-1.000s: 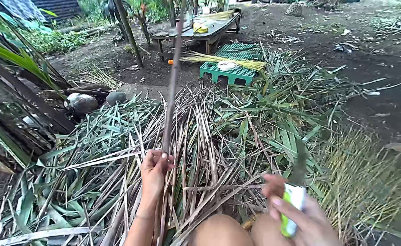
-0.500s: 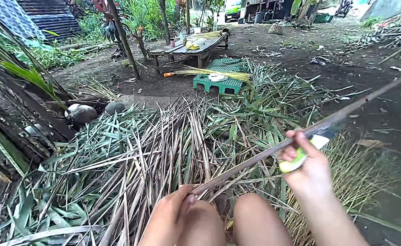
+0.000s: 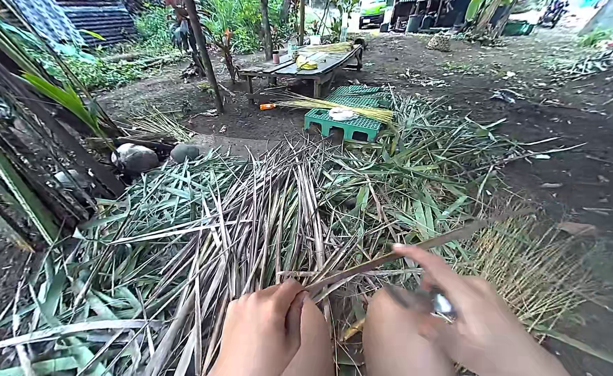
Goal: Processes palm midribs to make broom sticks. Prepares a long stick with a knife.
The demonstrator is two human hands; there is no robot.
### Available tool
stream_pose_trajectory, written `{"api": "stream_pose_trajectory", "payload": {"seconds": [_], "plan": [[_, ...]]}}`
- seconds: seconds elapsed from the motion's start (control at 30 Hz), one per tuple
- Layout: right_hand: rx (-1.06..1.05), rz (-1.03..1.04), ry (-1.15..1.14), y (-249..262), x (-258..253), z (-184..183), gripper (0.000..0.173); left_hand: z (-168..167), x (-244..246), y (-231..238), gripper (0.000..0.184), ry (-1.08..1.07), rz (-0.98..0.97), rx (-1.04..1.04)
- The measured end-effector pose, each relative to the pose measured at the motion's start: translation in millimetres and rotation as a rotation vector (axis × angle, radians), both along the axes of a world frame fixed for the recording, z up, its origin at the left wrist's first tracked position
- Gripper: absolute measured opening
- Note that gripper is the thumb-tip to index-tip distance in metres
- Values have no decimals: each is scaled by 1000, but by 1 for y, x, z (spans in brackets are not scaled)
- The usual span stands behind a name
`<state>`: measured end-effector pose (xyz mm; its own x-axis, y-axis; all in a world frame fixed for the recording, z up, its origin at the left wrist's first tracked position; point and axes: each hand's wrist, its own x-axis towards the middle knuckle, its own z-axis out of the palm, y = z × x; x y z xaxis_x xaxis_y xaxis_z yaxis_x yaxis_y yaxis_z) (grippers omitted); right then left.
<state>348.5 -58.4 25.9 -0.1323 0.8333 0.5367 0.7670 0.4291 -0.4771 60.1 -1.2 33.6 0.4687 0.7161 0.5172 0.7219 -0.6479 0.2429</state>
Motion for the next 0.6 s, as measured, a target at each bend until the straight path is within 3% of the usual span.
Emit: {"api": "stream_pose_trajectory", "payload": {"seconds": [0.17, 0.6], "plan": [[127, -62, -364, 17, -26, 8, 79, 18, 13, -14, 26, 3, -21, 22], [171, -39, -432, 23, -19, 13, 79, 28, 21, -18, 28, -14, -28, 56]]}}
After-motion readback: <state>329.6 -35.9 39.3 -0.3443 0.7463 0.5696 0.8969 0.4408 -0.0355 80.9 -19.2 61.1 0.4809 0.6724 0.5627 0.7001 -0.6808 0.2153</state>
